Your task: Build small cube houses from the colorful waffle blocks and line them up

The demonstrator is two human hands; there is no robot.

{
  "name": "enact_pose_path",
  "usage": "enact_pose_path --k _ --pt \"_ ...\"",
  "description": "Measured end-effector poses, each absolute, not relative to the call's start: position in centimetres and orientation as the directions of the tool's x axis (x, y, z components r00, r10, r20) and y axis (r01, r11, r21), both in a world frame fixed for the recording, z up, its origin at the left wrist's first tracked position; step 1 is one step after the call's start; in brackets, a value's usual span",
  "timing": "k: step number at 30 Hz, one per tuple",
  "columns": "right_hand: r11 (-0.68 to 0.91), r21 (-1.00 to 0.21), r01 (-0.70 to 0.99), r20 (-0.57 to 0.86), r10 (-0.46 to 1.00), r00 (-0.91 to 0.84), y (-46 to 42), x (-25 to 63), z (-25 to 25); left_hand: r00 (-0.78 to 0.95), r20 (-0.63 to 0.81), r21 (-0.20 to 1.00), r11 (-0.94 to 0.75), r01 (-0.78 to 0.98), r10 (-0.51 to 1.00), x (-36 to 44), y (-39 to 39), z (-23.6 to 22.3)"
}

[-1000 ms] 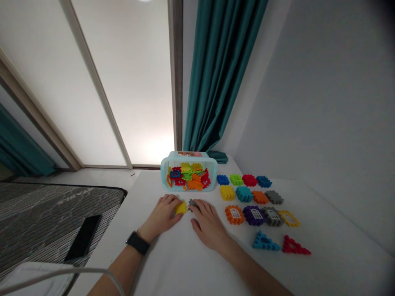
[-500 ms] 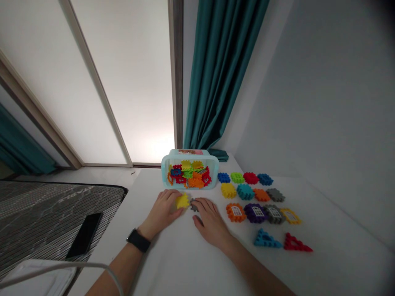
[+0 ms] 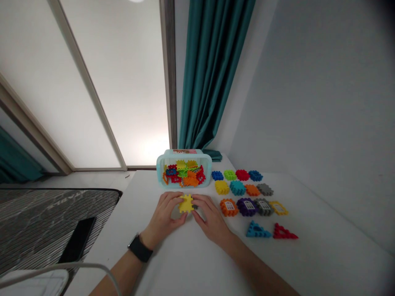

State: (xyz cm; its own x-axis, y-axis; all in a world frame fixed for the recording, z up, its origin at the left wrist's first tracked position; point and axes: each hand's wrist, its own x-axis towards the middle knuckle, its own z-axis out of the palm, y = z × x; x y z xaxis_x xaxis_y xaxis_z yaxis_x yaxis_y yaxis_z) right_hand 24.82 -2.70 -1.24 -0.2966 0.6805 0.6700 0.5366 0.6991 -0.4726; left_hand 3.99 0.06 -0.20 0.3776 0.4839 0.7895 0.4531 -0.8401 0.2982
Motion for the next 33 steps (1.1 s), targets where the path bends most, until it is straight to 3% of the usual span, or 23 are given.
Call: enact_pose_path --k 10,18,25,30,33 --pt "0.717 -0.468 0.517 0.704 0.656 -0.273 -2.6 25.2 -1.3 0.396 0.773 0.345 -0.852 0.395 0.496 4.0 -0.4 0.0" --pt "0.707 -0.48 0.519 0.708 0.662 -0.247 -2.5 25.5 -1.3 0.363 0.709 0.387 -0.763 0.518 0.605 3.2 0.1 -0.9" --pt "0.72 -0.464 0.516 0.697 0.656 -0.289 -2.5 25.7 -1.3 0.391 0.66 0.424 -0.747 0.512 0.642 2.9 0.2 -1.0" --pt "0.696 -0.509 0.507 0.666 0.691 -0.28 -2.8 25.6 -1.0 0.367 0.649 0.473 -0.731 0.492 0.667 2.7 0.6 -1.6" --pt "0.642 -0.618 0.454 0.634 0.748 -0.195 -2.9 25.2 -1.0 0.361 0.649 0.494 -0.731 0.47 0.67 2.7 0.7 -1.7"
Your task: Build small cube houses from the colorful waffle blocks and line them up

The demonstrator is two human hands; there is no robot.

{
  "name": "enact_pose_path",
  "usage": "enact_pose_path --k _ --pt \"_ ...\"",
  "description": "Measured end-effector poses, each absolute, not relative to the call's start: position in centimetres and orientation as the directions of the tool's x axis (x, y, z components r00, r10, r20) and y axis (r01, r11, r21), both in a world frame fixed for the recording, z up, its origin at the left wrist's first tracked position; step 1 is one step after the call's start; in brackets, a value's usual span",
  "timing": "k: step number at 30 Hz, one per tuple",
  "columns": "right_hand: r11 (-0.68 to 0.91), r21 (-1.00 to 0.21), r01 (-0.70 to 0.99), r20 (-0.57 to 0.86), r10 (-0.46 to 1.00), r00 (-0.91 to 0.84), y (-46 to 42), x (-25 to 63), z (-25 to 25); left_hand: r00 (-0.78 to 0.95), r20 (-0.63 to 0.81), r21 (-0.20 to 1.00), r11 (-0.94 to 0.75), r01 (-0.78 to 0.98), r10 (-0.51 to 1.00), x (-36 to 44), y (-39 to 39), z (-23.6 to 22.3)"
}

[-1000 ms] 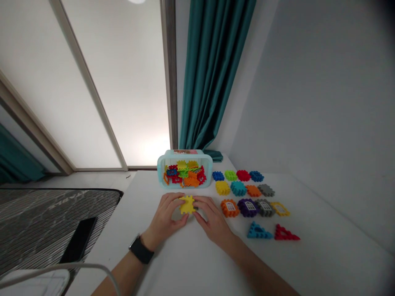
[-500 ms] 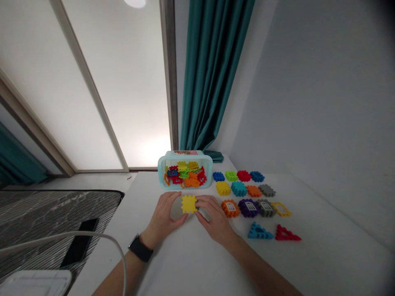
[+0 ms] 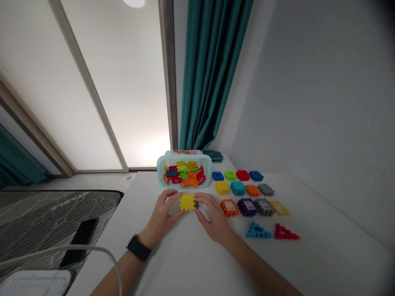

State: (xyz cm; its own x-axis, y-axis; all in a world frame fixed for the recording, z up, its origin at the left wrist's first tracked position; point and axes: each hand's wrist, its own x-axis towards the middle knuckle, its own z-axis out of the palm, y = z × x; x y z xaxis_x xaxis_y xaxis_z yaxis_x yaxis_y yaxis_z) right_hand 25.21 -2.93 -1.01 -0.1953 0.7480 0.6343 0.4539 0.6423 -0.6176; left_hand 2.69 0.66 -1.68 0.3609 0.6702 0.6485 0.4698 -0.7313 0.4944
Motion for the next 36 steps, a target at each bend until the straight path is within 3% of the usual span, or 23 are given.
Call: enact_pose_path --k 5,11,19,36 --pt "0.491 -0.831 0.262 0.506 0.863 -0.014 -3.0 24.4 -1.5 0.347 0.642 0.514 -0.72 0.466 0.683 3.0 0.2 -1.5" --pt "0.474 -0.847 0.24 0.481 0.876 -0.029 -3.2 24.3 -1.7 0.288 0.675 0.536 -0.719 0.443 0.68 3.5 -0.3 -1.2" --pt "0.463 -0.871 0.164 0.468 0.884 -0.005 -3.3 24.2 -1.8 0.351 0.643 0.548 -0.73 0.409 0.68 3.6 -0.3 -1.0" --pt "0.245 -0.968 -0.047 0.243 0.969 0.04 -2.6 24.2 -1.9 0.427 0.625 0.54 -0.757 0.368 0.653 4.0 -0.5 -1.3"
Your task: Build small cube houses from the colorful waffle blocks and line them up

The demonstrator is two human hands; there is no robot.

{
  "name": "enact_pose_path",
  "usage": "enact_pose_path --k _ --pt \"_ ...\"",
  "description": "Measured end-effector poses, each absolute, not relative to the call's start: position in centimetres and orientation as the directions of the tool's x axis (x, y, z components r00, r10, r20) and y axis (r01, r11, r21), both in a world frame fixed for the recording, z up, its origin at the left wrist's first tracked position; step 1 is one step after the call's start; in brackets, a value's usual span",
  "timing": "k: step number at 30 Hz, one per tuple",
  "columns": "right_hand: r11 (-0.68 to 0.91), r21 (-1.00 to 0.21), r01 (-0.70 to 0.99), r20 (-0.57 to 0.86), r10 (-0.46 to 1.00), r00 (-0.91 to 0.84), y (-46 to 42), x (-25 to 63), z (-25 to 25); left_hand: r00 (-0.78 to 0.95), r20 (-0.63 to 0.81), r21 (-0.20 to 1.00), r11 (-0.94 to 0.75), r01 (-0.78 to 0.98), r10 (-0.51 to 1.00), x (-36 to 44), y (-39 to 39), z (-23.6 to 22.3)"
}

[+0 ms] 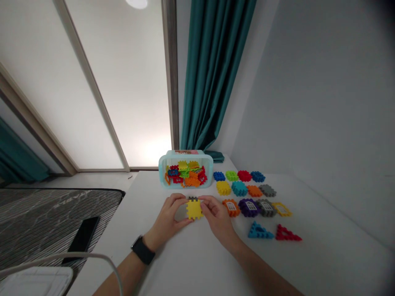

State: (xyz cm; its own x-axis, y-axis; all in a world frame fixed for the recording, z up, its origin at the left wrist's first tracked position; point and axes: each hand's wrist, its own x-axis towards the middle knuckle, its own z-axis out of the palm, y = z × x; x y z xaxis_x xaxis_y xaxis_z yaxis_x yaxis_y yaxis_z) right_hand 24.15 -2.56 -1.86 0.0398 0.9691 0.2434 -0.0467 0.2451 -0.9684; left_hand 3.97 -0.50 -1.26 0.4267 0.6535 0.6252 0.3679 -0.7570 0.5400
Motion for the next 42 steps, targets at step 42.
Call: enact_pose_path --k 42 --pt "0.058 -0.964 -0.259 0.027 0.992 0.12 -3.6 22.9 0.5 0.32 0.686 0.508 -0.745 0.433 0.654 4.4 -0.8 -0.2"
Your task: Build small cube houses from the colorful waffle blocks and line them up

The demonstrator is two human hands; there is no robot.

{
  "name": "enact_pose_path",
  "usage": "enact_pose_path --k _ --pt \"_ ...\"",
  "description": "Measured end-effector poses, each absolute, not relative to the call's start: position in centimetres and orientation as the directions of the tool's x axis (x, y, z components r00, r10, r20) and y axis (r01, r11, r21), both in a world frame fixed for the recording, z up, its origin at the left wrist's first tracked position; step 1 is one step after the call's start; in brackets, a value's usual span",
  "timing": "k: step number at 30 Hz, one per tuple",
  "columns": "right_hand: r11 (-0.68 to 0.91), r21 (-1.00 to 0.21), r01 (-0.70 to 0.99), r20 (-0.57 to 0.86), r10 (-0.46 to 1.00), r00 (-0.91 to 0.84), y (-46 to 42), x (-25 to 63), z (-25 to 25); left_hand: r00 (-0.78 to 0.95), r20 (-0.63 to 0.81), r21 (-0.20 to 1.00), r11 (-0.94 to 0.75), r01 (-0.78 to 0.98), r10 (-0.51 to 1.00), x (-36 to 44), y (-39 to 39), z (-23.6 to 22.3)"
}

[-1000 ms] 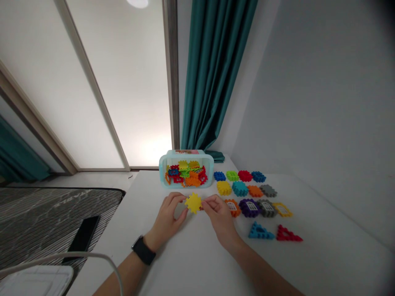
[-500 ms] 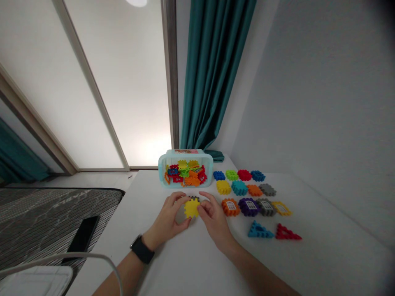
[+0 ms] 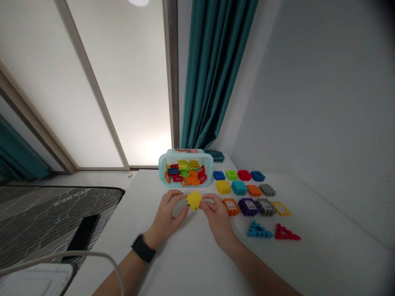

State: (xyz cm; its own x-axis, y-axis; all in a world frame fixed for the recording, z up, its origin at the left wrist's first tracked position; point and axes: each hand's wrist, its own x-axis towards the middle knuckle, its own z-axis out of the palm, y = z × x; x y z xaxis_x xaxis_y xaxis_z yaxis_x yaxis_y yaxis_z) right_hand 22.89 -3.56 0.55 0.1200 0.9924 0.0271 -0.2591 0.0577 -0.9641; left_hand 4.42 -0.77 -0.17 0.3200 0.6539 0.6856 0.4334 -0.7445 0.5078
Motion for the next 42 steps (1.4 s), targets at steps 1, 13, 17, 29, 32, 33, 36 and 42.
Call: enact_pose_path --k 1,13,17,29,32,33,36,42 --pt "0.057 -0.962 -0.267 0.023 0.991 0.129 -3.7 22.8 0.7 0.339 0.671 0.505 -0.741 0.442 0.659 4.5 -0.8 -0.2" --pt "0.234 -0.972 0.001 0.233 0.967 0.103 -4.1 22.6 -1.2 0.293 0.691 0.512 -0.733 0.448 0.661 4.6 -0.7 -0.5" --pt "0.451 -0.839 0.303 0.488 0.871 0.054 -3.8 23.9 -1.3 0.291 0.669 0.526 -0.713 0.464 0.684 4.4 -0.6 -0.5" --pt "0.736 -0.29 0.612 0.706 0.597 -0.382 -2.7 26.2 -0.8 0.368 0.627 0.482 -0.713 0.509 0.686 4.0 -1.0 0.2" --pt "0.742 -0.29 0.604 0.717 0.587 -0.376 -2.6 26.2 -0.9 0.375 0.621 0.496 -0.716 0.491 0.688 4.0 -0.8 0.0" --pt "0.743 -0.293 0.601 0.722 0.585 -0.371 -2.6 26.2 -0.9 0.375 0.619 0.502 -0.715 0.486 0.69 4.0 -0.8 -0.1" --pt "0.743 -0.296 0.6 0.731 0.581 -0.358 -2.6 26.2 -0.8 0.37 0.618 0.516 -0.713 0.475 0.694 4.0 -0.6 -0.4" --pt "0.743 -0.289 0.603 0.732 0.577 -0.361 -2.7 26.2 -0.4 0.363 0.622 0.536 -0.716 0.447 0.693 4.1 -0.6 -0.6"
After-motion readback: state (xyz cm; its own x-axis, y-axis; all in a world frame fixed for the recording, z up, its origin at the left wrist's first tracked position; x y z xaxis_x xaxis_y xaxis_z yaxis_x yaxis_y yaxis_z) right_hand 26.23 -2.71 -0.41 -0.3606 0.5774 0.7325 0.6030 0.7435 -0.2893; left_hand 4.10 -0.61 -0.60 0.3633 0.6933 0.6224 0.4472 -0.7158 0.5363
